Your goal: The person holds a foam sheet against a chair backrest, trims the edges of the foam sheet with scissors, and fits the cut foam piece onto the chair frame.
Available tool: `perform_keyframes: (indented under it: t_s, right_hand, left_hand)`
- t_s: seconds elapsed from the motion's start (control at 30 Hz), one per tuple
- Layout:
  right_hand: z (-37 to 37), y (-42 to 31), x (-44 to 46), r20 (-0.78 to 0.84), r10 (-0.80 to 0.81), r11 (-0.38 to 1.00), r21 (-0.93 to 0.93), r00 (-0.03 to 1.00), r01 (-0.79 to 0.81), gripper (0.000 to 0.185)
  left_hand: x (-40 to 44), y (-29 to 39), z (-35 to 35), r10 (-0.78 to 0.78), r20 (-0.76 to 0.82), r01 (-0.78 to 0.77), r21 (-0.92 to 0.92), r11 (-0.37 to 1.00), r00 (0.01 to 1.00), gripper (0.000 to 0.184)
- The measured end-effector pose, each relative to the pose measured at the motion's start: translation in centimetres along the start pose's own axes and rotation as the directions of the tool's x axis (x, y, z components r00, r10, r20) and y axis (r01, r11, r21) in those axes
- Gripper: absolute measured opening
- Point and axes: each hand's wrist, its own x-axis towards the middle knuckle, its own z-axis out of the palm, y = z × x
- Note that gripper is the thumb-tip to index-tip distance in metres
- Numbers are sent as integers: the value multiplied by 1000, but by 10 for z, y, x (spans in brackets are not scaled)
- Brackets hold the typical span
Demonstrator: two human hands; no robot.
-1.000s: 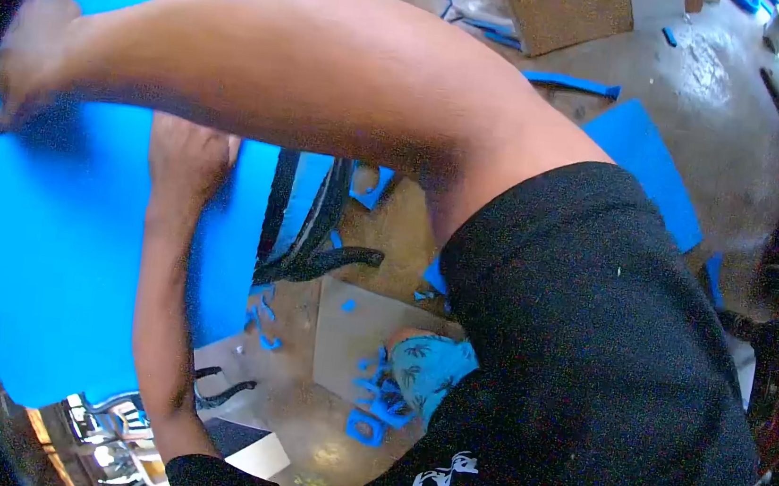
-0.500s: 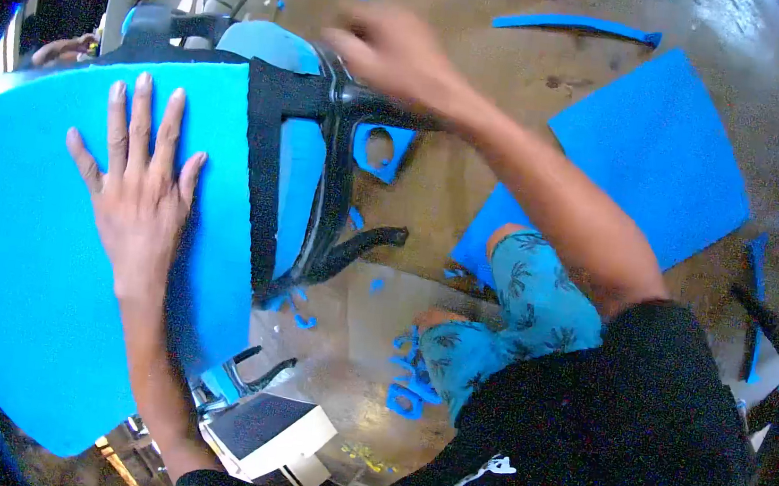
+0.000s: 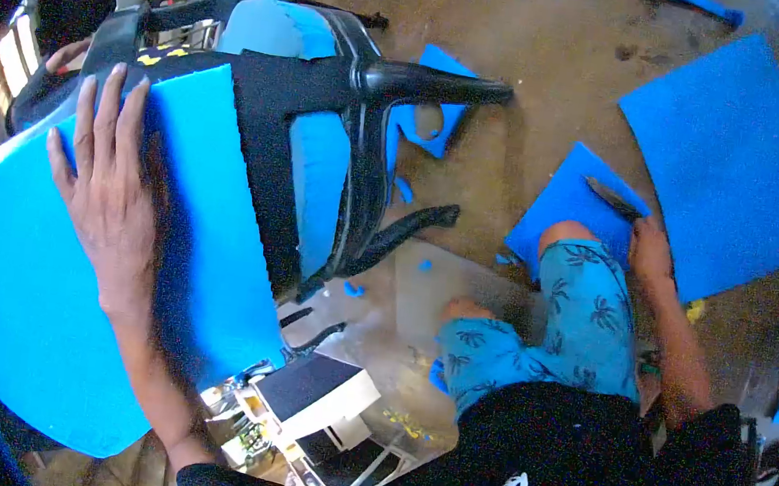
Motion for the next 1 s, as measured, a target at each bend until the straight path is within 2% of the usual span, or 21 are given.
perform_keyframes:
  t_s: [0.03, 0.07, 0.13, 0.17, 0.2, 0.23, 0.3, 0.37, 0.4, 0.43, 0.5, 0.53, 0.6, 0.67, 0.73, 0.8, 0.9, 0.97, 1.0]
  right_hand:
    - [-2, -1, -1, -6, 39, 999, -21, 999, -39, 14]
    - [-3, -2, -9, -10, 8, 994, -111, 1000, -10, 17]
    - [-3, -2, -20, -29, 13, 988, -155, 999, -17, 19]
    - [-7, -2, -26, -45, 11, 978, -210, 999, -21, 20]
    - [-15, -14, -29, 3, 78, 988, -132, 997, -77, 28]
    - [-15, -18, -32, 8, 73, 988, -134, 997, -71, 28]
    - [-10, -24, -35, -162, 31, 988, -142, 986, -55, 38]
    - [0, -21, -38, -158, 43, 989, -134, 987, -64, 42]
    - [4, -17, -38, -163, 54, 988, -136, 985, -77, 46]
    - [8, -11, -37, -171, 60, 988, -130, 983, -82, 46]
    - [13, 0, -40, -219, -9, 998, -59, 976, -4, 42]
    - [10, 1, -38, -236, -3, 998, -58, 972, -11, 42]
    - [-1, 1, -40, -68, 106, 994, 42, 992, -104, 44]
    - [-1, -2, -40, -115, 91, 996, 7, 989, -91, 46]
    - [-1, -5, -35, -149, 65, 997, -23, 987, -69, 48]
    - [-4, -4, -33, -63, 106, 989, -101, 992, -112, 44]
    - [5, 15, -30, -26, 89, 985, -143, 996, -92, 44]
    - [8, 26, -28, -12, 70, 984, -162, 998, -71, 41]
    - [6, 30, -28, 4, 51, 983, -178, 999, -49, 37]
  left_hand:
    - [2, 2, 0, 30, 21, -31, 78, 996, 999, 42]
    - [0, 4, 6, 37, 18, -38, 82, 996, 999, 42]
    - [-1, 7, 13, 62, 27, -63, 45, 997, 998, 56]
    - [-3, 7, 15, 64, 29, -66, 43, 997, 997, 56]
    - [-3, 6, 15, 53, 11, -53, 38, 998, 999, 58]
    - [-4, 5, 15, 38, -3, -38, 35, 999, 999, 60]
    - [-5, 3, 11, 46, 26, -46, 11, 999, 999, 53]
    - [-6, 2, 6, 27, -45, -35, -196, 980, 999, 51]
    - [-5, 2, 2, 53, -110, -76, -213, 974, 992, 42]
    - [-6, 1, -2, 55, -120, -79, -208, 975, 991, 42]
    - [-10, -1, -12, 58, -101, -91, -369, 925, 993, 35]
    - [-8, 1, -20, 71, -96, -103, -374, 922, 993, 26]
    - [-4, -3, -24, 126, -130, -168, -396, 903, 984, 26]
    - [-2, -4, -26, 209, -127, -243, -416, 876, 970, 34]
    - [-3, -5, -26, 206, -114, -235, -427, 873, 972, 33]
    - [-4, -4, -25, 199, -108, -226, -438, 870, 974, 30]
    - [-2, 2, -18, 119, -109, -155, -440, 884, 987, 25]
    - [-2, 5, -13, 67, -127, -112, -390, 914, 990, 35]
    - [-2, 2, -12, 77, -71, -97, -351, 931, 994, 45]
